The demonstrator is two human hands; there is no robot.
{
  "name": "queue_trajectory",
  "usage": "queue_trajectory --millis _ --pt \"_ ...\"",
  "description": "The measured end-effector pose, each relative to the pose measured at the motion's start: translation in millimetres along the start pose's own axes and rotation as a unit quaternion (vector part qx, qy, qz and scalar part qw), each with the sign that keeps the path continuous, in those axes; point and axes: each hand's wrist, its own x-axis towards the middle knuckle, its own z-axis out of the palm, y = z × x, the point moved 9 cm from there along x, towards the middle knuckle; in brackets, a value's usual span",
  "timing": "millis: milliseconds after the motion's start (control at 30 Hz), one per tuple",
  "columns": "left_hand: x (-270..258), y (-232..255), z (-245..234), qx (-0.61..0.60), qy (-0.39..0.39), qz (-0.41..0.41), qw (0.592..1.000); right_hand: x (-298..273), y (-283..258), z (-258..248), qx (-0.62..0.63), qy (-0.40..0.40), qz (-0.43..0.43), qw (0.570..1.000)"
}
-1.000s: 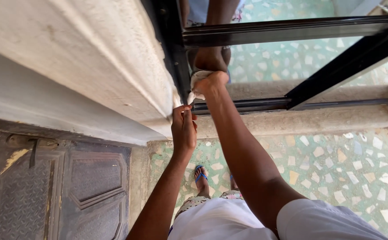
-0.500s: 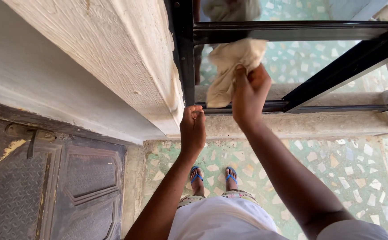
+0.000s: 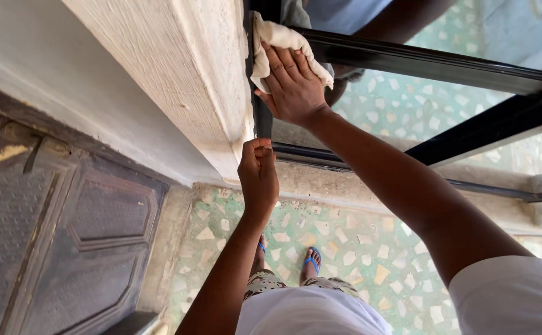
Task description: The person is cleaning a glass window using a cloth and water from a bucket on a balcony.
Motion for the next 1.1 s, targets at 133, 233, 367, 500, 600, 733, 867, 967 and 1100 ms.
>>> queue_trajectory --millis 133,233,367,500,600,733,867,967,1100 --pt "-10.4 -12.4 -1.9 0.018 0.038 -0.006 0.999 -27.3 -15.6 47.8 0.032 -0.016 -0.031 0.999" --pt "-20.7 -20.5 1.7 0.013 0.050 -0.026 0.998 -56.9 -27.4 89.1 0.099 -0.108 -0.015 0.989" --pt "-35.9 -47.6 4.6 0.001 0.069 -0.083 0.994 -99.3 -47.2 125.1 0.097 -0.122 -0.054 0.986" --pt "-49.3 -65.3 6.6 0.012 0.088 -0.098 0.991 -133.0 -54.5 155.8 0.121 -0.180 -0.074 0.973" --pt "-54.8 -77.8 7.6 0.025 0.097 -0.120 0.988 -157.9 -70.4 178.4 -0.013 -0.268 -0.185 0.945" --pt "-55.0 -78.3 10.4 0.089 0.085 -0.097 0.988 -180.2 -83.9 194.0 -0.097 -0.284 -0.251 0.920" --pt "-53.5 -87.9 14.6 0.104 0.076 -0.111 0.985 -212.1 -98.9 212.1 -0.146 -0.334 -0.363 0.858" --pt "-53.9 -93.1 14.5 0.123 0.070 -0.125 0.982 -261.8 -117.6 266.6 -0.208 -0.334 -0.459 0.796" --pt "-59.8 -102.7 9.3 0.125 0.072 -0.126 0.982 -279.1 -129.5 313.5 -0.108 -0.263 -0.339 0.897"
